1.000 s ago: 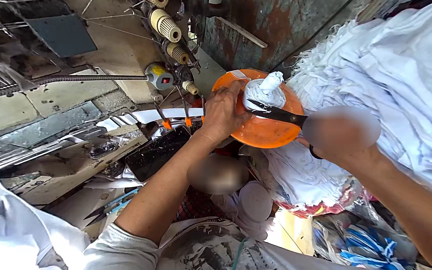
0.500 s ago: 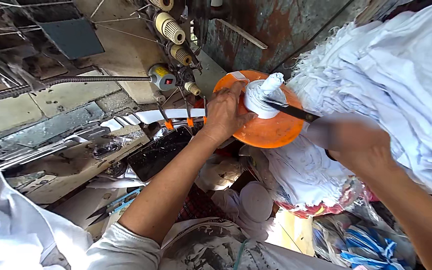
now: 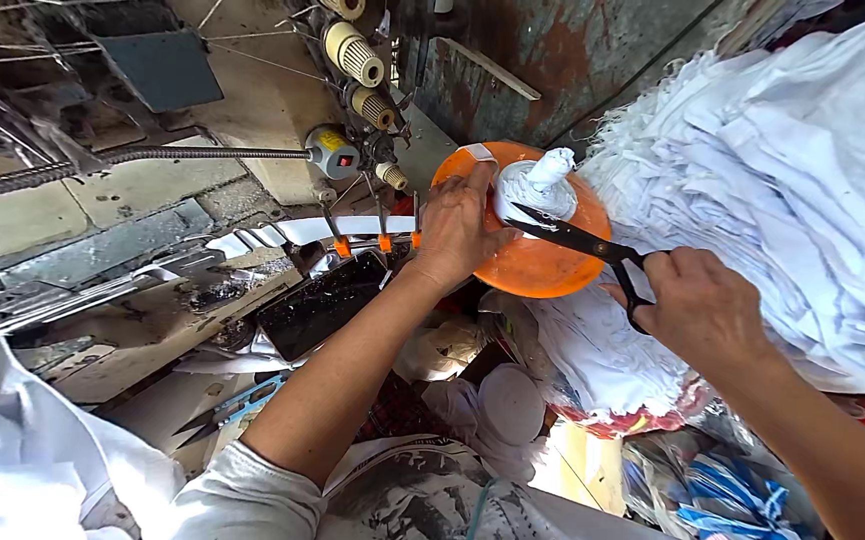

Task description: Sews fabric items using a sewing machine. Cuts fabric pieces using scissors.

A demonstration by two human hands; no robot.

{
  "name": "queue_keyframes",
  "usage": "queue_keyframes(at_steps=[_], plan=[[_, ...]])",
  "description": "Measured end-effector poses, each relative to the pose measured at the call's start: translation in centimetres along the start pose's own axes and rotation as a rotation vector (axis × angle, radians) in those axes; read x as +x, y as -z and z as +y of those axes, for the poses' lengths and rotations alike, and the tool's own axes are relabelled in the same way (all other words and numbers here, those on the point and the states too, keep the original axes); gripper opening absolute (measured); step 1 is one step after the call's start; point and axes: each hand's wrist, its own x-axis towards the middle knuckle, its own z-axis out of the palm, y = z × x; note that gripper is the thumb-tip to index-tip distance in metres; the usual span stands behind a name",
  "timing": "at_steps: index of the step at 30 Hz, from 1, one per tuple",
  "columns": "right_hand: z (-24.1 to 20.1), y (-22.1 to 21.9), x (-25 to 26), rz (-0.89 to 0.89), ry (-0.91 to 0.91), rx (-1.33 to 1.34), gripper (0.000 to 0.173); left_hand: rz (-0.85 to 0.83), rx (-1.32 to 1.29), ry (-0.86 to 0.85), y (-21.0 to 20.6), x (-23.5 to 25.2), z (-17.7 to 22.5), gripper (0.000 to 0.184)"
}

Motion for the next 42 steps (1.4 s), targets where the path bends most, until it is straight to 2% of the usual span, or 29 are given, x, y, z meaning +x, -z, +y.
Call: queue_keyframes(at_steps=[3,8,13,21,26,29,32,35,37,42], plan=[[-0.9,0.6,0.6,-0.036,-0.010,-0.029,0.044,0.013,0.005,0.005,-0.1,0.0,0.0,0.079],[-2.0,0.9,1.5,-0.114,-0.026,-0.028,0.046,0.021,0.020,0.011,-0.1,-0.1,0.4,0.081],[-2.2,0.7,1.5,-0.112,-0.013,-0.026,0.050,0.011,0.024,0.020,-0.1,0.0,0.4,0.081],[-1.7,0.1,1.2,-0.099,0.025,0.047,0.025,0.006,0.025,-0.001,-0.1,0.0,0.2,0.080],[-0.1,0.8,1.0,-0.191,-0.083,0.323,0.045,-0.039,-0.002,0.021,0.2,0.4,-0.1,0.083],[2.1,0.8,-0.6,-0.105,-0.225,0.454,0.050,-0.072,-0.026,-0.006,0.6,0.7,-0.6,0.084],[4.2,0.6,-2.6,-0.076,-0.341,0.486,0.055,-0.049,0.040,-0.027,1.0,0.1,0.3,0.080],[4.9,0.7,-3.9,-0.124,-0.321,0.374,0.064,0.052,0.069,-0.057,0.5,-0.8,1.7,0.072],[5.1,0.5,-4.2,-0.120,-0.234,0.268,0.066,0.056,0.068,-0.038,0.1,-0.9,2.5,0.079],[4.9,-0.4,-3.7,-0.091,-0.070,0.108,0.064,-0.004,0.048,-0.031,-0.6,0.0,1.9,0.113]])
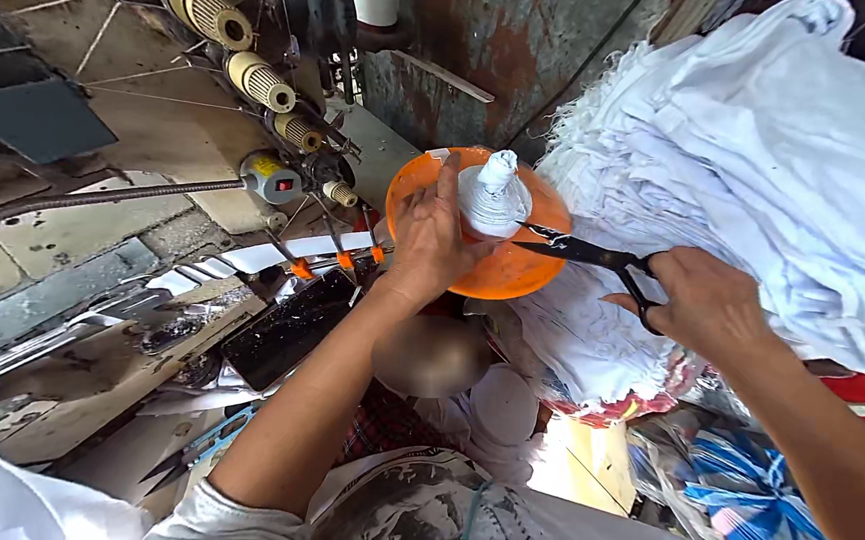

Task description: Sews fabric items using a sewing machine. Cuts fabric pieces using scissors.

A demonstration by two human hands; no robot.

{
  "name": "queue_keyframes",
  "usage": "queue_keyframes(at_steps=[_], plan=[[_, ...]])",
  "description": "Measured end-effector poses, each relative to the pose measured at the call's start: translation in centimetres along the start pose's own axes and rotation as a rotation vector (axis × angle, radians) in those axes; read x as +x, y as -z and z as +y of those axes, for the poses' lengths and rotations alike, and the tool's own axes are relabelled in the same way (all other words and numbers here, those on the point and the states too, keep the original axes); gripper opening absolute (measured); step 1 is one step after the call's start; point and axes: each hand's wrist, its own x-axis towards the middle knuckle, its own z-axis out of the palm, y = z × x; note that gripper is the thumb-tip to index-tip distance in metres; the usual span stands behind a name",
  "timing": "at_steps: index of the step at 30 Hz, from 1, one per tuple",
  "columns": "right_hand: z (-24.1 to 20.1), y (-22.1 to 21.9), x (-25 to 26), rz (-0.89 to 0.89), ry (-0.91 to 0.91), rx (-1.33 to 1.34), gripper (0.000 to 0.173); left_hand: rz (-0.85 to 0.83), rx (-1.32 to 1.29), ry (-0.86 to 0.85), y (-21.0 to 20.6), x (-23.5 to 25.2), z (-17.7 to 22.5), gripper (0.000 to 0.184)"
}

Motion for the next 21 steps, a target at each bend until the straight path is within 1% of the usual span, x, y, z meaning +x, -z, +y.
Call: queue_keyframes(at_steps=[3,7,14,18,21], plan=[[0.1,-0.5,0.7,0.032,0.016,-0.024,0.064,-0.095,-0.037,-0.043,0.4,1.3,-1.4,0.122],[0.0,-1.1,1.7,0.100,0.096,-0.049,0.063,-0.221,-0.050,-0.069,1.4,2.8,-2.6,0.122],[0.4,-1.3,4.0,0.124,0.201,-0.093,0.055,-0.308,-0.129,-0.133,1.8,3.9,-3.8,0.116],[0.7,-1.8,4.6,0.205,0.265,-0.127,0.055,-0.343,-0.123,-0.135,2.0,4.0,-3.7,0.114],[0.6,-2.0,4.7,0.201,0.254,-0.127,0.056,-0.345,-0.121,-0.113,2.0,4.0,-3.5,0.114]])
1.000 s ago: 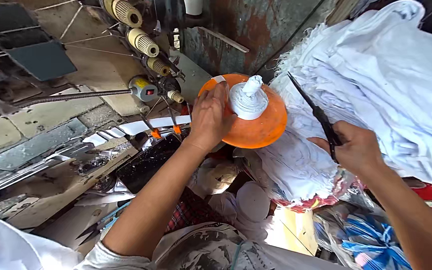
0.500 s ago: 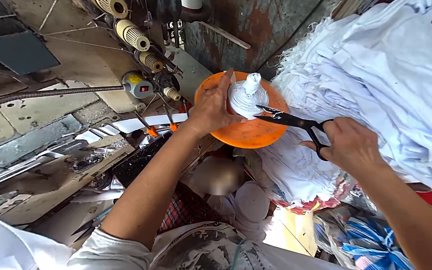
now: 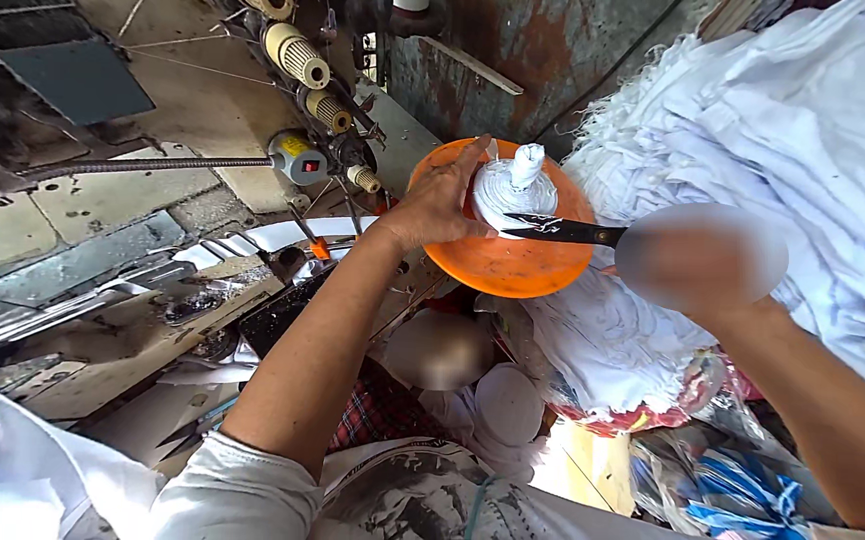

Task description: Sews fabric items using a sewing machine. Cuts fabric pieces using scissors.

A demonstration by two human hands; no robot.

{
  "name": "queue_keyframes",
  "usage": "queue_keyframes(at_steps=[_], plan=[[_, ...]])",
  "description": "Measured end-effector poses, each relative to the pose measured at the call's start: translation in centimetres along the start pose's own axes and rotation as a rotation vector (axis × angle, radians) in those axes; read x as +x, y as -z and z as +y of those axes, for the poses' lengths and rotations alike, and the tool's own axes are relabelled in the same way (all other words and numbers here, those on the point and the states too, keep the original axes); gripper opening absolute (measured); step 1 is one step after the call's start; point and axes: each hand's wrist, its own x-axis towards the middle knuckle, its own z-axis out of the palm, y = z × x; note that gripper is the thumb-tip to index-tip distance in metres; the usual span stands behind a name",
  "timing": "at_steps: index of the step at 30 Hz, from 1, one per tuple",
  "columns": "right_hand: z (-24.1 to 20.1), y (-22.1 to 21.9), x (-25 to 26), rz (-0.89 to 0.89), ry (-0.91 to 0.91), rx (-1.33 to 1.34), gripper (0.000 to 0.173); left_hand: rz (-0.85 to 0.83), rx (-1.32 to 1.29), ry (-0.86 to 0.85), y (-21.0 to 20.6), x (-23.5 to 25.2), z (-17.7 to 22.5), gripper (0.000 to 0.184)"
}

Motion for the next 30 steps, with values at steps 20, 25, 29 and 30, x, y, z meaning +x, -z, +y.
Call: queue_keyframes(at_steps=[20,25,29,30], plan=[[-0.7,-0.2,0.9,-0.016,0.080,0.068,0.054,0.005,-0.019,-0.010,-0.2,-0.1,-0.3,0.112],[-1.6,0.8,0.4,-0.075,0.024,0.098,0.035,0.025,-0.009,0.018,-0.3,-0.3,0.0,0.113],[-2.1,1.9,-0.6,-0.171,-0.181,0.220,0.061,0.101,-0.007,-0.024,-0.8,-1.0,0.1,0.109],[-2.0,1.8,-1.0,-0.157,-0.193,0.217,0.065,0.110,0.000,-0.039,-0.9,-1.2,0.0,0.107]])
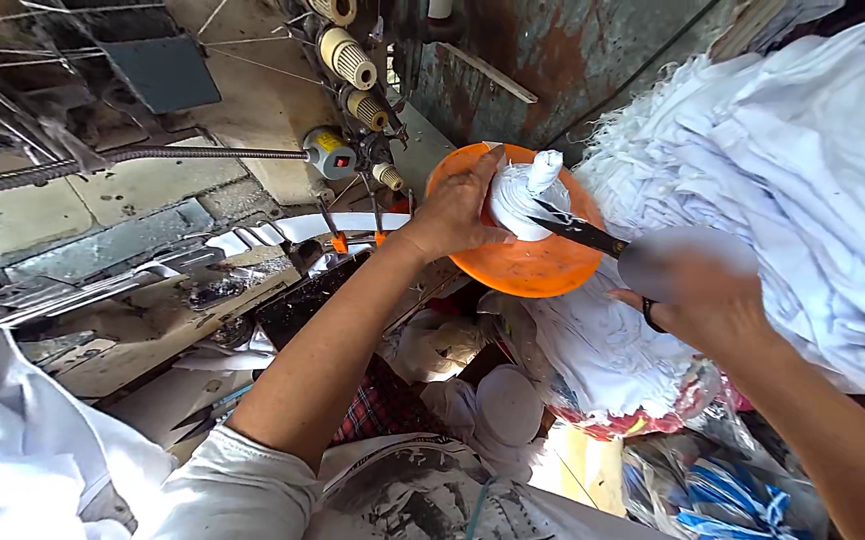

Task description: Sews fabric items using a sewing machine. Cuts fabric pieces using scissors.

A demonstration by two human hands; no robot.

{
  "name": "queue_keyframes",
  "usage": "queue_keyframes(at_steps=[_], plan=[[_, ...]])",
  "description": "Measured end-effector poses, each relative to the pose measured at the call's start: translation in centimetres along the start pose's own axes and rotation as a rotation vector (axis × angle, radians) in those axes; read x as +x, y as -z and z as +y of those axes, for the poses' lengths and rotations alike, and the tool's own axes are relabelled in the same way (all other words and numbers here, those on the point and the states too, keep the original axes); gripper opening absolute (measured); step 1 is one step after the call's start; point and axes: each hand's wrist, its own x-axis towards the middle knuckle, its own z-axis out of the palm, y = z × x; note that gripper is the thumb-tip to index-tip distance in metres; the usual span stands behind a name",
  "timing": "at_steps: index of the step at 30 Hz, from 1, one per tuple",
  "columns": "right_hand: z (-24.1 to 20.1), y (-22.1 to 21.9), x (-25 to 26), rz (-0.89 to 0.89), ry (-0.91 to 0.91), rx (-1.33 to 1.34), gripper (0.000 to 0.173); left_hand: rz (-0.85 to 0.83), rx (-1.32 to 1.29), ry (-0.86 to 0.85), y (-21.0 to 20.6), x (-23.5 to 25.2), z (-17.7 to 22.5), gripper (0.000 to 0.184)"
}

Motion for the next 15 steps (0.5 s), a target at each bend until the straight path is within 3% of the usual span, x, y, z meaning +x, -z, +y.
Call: queue_keyframes(at_steps=[15], plan=[[-2.9,0.2,1.8,0.014,0.066,-0.182,0.060,0.076,0.022,0.030,-0.7,-0.4,-0.2,0.104]])
